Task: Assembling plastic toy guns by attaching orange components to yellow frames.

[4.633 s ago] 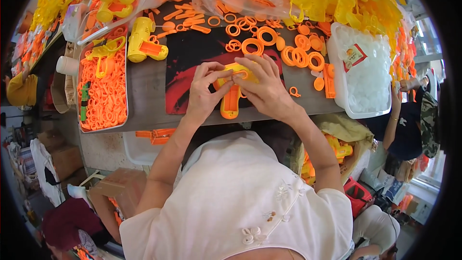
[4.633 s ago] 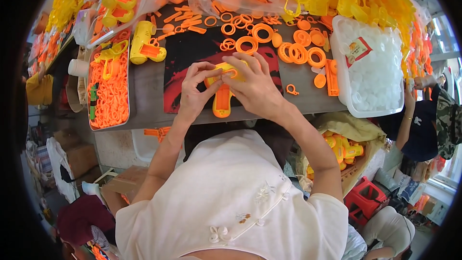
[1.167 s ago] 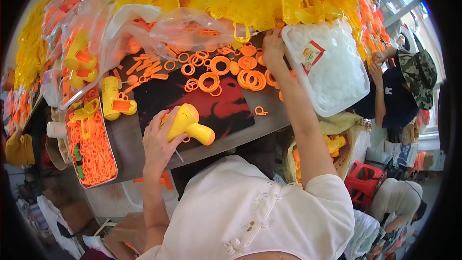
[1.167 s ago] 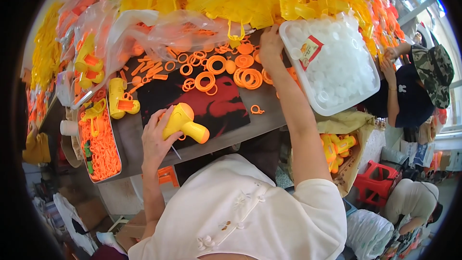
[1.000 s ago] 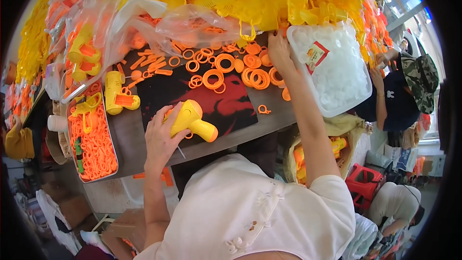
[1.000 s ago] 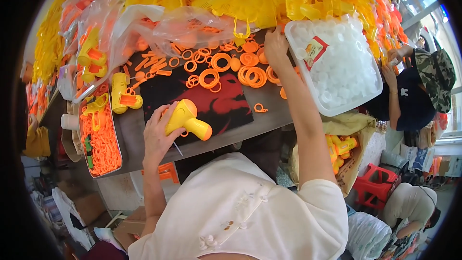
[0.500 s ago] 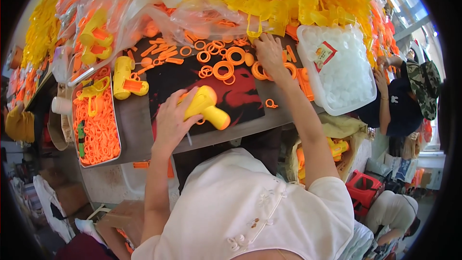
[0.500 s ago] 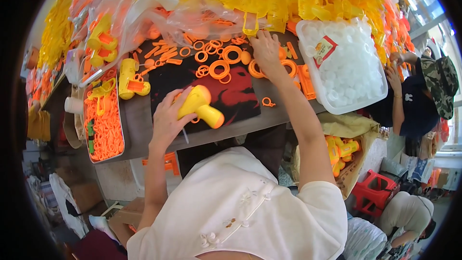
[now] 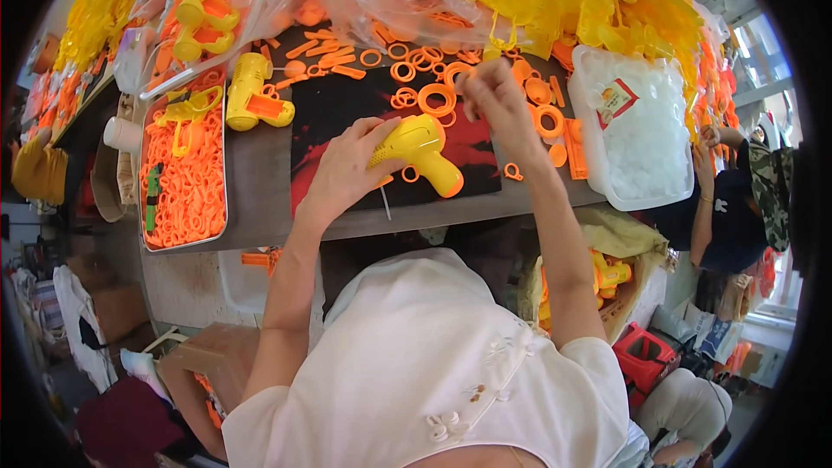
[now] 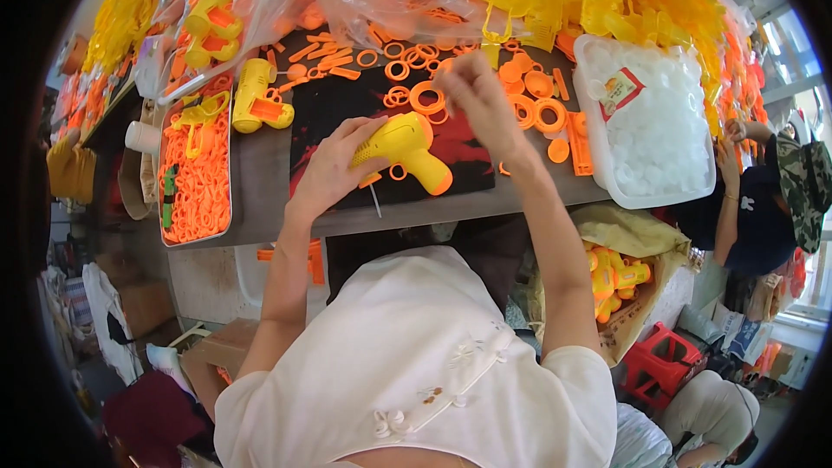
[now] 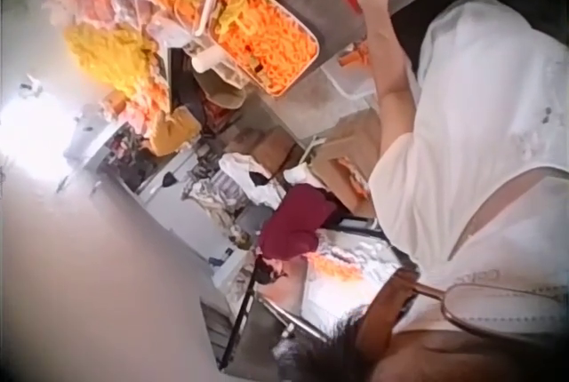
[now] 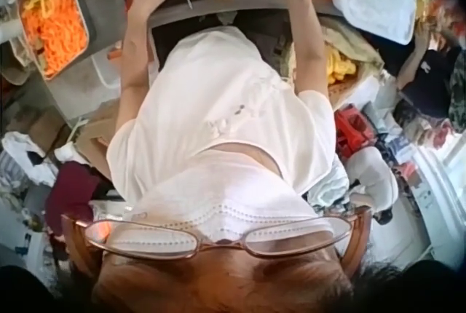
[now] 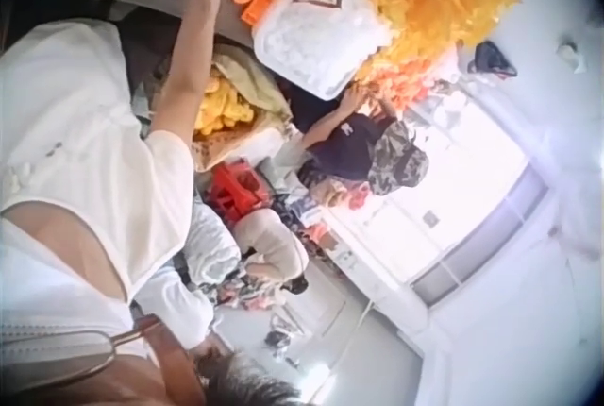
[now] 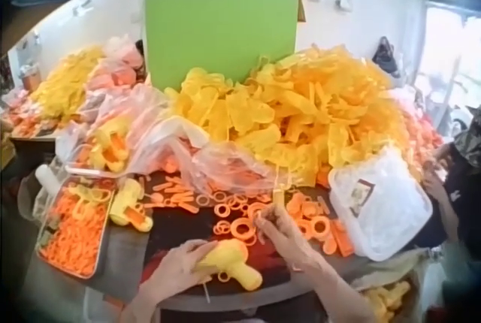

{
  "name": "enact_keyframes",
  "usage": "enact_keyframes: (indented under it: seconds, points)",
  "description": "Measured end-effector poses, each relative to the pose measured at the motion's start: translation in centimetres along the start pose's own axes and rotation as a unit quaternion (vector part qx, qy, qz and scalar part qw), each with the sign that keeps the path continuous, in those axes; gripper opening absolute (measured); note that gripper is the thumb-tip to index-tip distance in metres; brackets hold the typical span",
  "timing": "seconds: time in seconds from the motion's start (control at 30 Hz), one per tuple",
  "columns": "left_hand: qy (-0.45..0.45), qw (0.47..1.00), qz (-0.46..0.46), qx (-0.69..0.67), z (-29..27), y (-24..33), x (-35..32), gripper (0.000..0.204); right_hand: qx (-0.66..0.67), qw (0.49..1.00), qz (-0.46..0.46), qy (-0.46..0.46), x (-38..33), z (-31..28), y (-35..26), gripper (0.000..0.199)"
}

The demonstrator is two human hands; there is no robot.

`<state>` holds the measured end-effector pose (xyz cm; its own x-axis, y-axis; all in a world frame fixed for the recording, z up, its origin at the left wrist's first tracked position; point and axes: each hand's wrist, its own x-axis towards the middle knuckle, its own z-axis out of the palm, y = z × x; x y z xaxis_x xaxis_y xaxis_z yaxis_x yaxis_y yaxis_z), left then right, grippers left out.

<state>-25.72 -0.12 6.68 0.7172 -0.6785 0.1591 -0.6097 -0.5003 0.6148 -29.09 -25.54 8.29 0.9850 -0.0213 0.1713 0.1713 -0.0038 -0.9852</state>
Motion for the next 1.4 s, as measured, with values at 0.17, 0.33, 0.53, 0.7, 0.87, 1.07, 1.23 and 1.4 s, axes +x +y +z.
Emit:
enact_keyframes:
  seconds: [0.17,0.33,0.53,0.7,0.87,1.07,1.23,1.4]
  points:
    - [-0.005,0.988,-0.016,-0.151,-0.4,-0.8,0.1,0.037,-0.16,0.98,-0.001,-0.116,-0.7,3.8,-1.4,0.002]
    - [-0.013,0.97,-0.031,-0.239,0.1,-2.5,0.0,0.032,-0.206,0.97,0.032,-0.123,-0.9,5.1,-2.3,0.009]
    - [-0.037,0.967,-0.082,-0.239,-0.5,-1.8,0.2,0.032,-0.187,0.978,0.031,-0.091,-0.5,6.2,-0.8,0.011]
    - [-0.026,0.965,-0.087,-0.245,-0.2,-1.9,0.4,0.033,-0.269,0.958,-0.085,-0.058,-0.6,6.9,0.3,0.01]
    - [-0.015,0.988,-0.047,-0.144,0.5,-0.7,1.1,0.033,-0.329,0.935,-0.132,-0.006,-1.4,7.6,1.4,0.016]
    - [-0.016,0.968,-0.065,-0.244,0.6,-2.3,1.6,0.033,-0.482,0.858,-0.162,0.073,-3.5,9.3,1.1,0.028]
    - [-0.013,0.965,-0.104,-0.24,0.3,-1.9,1.2,0.034,-0.526,0.79,-0.021,0.314,-7.8,2.5,1.7,0.04]
    - [-0.015,0.961,-0.128,-0.245,0.5,-1.9,1.2,0.035,-0.566,0.743,0.036,0.357,-10.6,-3.1,5.1,0.056]
